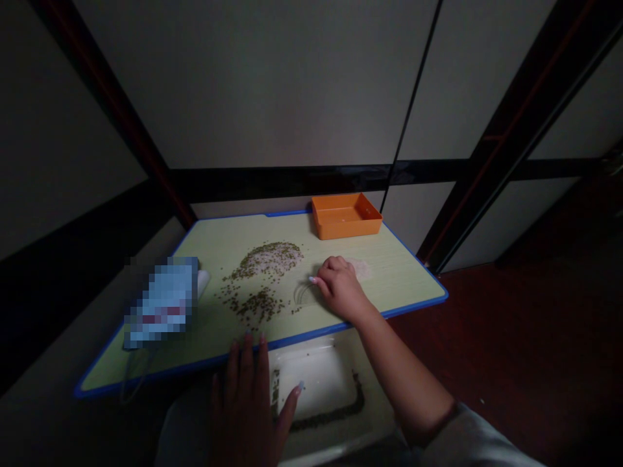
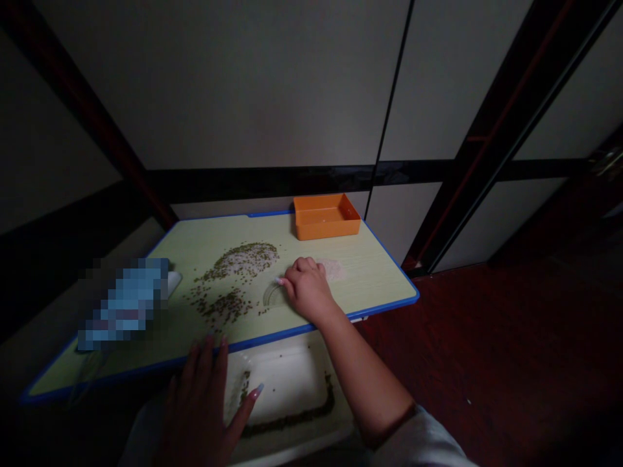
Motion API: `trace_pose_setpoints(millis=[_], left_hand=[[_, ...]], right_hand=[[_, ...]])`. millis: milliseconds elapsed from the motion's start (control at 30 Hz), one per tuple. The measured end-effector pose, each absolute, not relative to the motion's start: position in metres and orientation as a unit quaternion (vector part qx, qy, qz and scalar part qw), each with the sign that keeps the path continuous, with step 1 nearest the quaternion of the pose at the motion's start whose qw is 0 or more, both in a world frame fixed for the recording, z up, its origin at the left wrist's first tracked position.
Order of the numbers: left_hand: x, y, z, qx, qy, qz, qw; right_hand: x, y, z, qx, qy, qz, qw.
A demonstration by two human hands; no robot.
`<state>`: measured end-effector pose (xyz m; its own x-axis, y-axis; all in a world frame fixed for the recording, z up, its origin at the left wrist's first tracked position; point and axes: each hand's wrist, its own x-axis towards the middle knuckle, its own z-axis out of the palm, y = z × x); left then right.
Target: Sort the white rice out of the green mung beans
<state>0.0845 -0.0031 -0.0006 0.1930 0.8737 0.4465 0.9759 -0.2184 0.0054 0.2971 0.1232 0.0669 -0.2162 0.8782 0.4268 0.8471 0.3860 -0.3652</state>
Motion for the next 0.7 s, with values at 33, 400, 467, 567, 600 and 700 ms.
trace_pose_setpoints(millis=[33, 400, 467, 567, 600, 700], left_hand=[[0.0848, -0.0032, -0.0004, -0.760, -0.608, -0.180, 0.142], [0.0849, -0.0037, 0.0004, -0.758, -0.610, -0.182, 0.141], [0.0848, -0.0037, 0.0001, -0.758, -0.610, -0.182, 0.143], [0.0847, -0.0036, -0.0005, -0.756, -0.612, -0.181, 0.143], [0.0847, -0.0036, -0.0008, -0.756, -0.612, -0.180, 0.144], [0.0846, -0.0036, -0.0012, -0.758, -0.610, -0.178, 0.147]], right_hand=[[0.2970, 0.1228, 0.0671, -0.551, -0.781, 0.029, 0.294], [0.2972, 0.1202, 0.0683, -0.508, -0.801, 0.041, 0.315], [0.2978, 0.1205, 0.0683, -0.502, -0.796, 0.048, 0.334], [0.2995, 0.1222, 0.0672, -0.515, -0.781, 0.057, 0.349], [0.3002, 0.1229, 0.0666, -0.523, -0.776, 0.059, 0.348], [0.3017, 0.1245, 0.0647, -0.532, -0.775, 0.064, 0.335]])
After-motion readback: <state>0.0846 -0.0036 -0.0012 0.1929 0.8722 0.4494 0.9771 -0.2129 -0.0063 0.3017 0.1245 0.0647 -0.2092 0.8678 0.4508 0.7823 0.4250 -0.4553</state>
